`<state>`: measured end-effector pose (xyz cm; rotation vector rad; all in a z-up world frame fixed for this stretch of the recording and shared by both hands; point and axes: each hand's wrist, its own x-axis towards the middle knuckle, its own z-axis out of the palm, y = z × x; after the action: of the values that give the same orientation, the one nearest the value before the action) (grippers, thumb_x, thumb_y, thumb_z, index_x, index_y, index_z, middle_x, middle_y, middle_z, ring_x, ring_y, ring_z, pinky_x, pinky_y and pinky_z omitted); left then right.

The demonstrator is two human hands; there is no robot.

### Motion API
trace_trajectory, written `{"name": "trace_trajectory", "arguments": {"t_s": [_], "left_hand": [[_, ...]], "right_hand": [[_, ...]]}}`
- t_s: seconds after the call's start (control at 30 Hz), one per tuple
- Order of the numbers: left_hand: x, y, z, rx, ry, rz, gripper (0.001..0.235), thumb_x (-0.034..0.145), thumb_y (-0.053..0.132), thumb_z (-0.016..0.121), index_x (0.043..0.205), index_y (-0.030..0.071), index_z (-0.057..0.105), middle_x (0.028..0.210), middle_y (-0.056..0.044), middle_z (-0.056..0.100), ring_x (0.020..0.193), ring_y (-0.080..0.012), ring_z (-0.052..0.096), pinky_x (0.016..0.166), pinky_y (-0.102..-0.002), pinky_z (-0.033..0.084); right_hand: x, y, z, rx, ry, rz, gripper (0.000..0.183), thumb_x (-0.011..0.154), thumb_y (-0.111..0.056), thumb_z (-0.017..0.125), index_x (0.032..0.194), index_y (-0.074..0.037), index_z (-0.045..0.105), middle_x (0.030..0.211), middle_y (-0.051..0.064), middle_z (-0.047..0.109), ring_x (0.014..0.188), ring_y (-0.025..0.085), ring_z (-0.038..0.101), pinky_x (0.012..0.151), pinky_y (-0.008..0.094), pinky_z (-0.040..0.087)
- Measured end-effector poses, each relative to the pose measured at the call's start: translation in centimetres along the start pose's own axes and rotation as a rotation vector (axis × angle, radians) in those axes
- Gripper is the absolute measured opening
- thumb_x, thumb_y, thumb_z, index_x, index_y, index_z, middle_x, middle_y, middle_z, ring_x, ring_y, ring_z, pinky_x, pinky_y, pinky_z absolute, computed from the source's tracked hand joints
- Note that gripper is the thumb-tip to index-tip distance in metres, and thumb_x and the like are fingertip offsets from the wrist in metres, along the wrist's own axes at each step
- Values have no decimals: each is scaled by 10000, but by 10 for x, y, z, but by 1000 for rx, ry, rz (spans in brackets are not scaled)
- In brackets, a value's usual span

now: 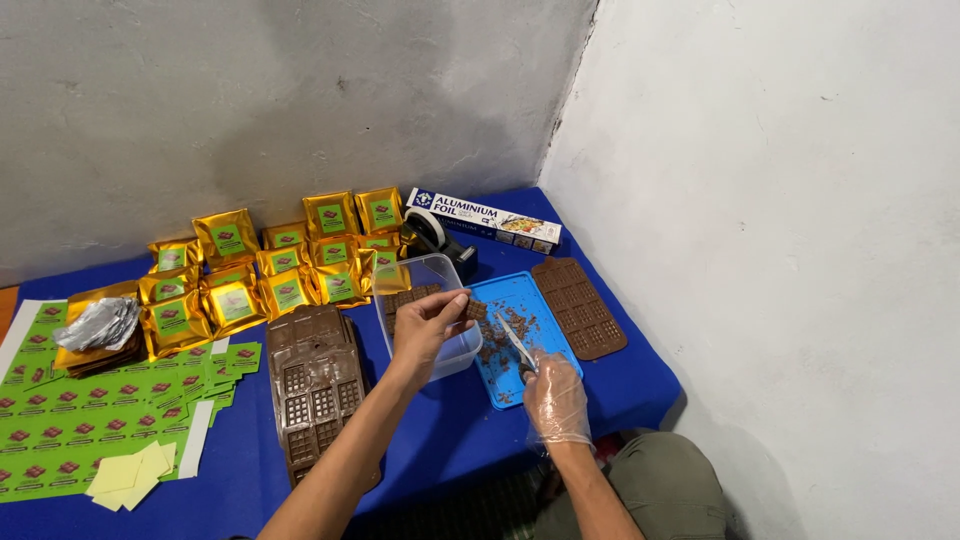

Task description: Removing chocolate pieces from a mold and collecting them into a plastic container.

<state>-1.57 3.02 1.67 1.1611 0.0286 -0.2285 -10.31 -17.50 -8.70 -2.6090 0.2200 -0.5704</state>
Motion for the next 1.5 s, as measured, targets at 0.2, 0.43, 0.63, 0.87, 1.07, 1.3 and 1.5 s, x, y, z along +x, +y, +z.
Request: {"name": "trace_trajectory", "arguments": {"t_s": [0.2, 0.43, 0.63, 0.87, 1.07, 1.3, 1.5], "left_hand": [[2, -4, -5, -6, -15, 11, 241, 915, 72, 745, 1126, -37, 789, 1021, -183, 780, 900, -235, 741, 832, -342, 676], [-3, 6, -4, 11, -32, 8, 244, 852, 65, 809, 1083, -16, 809, 950, -171, 804, 859, -243, 772, 847, -353, 678], [2, 3, -9, -2, -22, -49, 229, 849, 53, 815, 1071, -5, 818, 964, -154, 797, 879, -224, 751, 844, -340, 675], [5, -2, -13, -21, -54, -27, 232, 854, 59, 806, 1076, -7, 811, 1007, -175, 799, 911, -250, 761, 866, -344, 673], [0, -1, -12, 5, -53, 12, 195, 860, 67, 807, 1042, -3, 817, 981, -155, 798, 903, -234, 758, 845, -340, 675], [-11, -8, -6, 68, -122, 105, 151, 862, 87, 813, 988, 3, 817, 913, -150, 806, 833, -224, 785, 786, -311, 679], [-37, 10, -4, 143, -174, 149, 180, 850, 82, 821, 1000, -17, 809, 904, -178, 805, 803, -224, 789, 778, -310, 689]], "right_hand": [[2, 6, 3, -43, -43, 21, 383, 846, -35, 709, 1227, -65, 705, 960, 173, 698, 850, 341, 701, 726, 456, 589], [1, -14, -13, -64, -40, 83, 317, 849, -26, 708, 1157, -89, 755, 951, 112, 750, 848, 292, 737, 587, 453, 616], [3, -2, 1, -112, -17, -1, 257, 855, 5, 655, 1062, -73, 784, 875, 102, 758, 704, 247, 746, 521, 386, 612], [3, -2, -3, -151, -74, -89, 289, 797, 83, 666, 1041, -46, 753, 824, 135, 692, 680, 250, 685, 557, 359, 610], [10, -48, -46, 33, 56, -150, 273, 874, -70, 632, 1132, -91, 717, 874, 119, 693, 764, 289, 678, 670, 415, 559], [12, -117, -77, 750, -34, 93, 503, 865, -199, 755, 1333, -42, 658, 1366, 140, 689, 1165, 234, 727, 919, 351, 627], [11, -137, -74, 884, -26, 191, 370, 863, -126, 759, 1206, 8, 730, 1208, 165, 763, 1116, 247, 748, 949, 334, 646]]}}
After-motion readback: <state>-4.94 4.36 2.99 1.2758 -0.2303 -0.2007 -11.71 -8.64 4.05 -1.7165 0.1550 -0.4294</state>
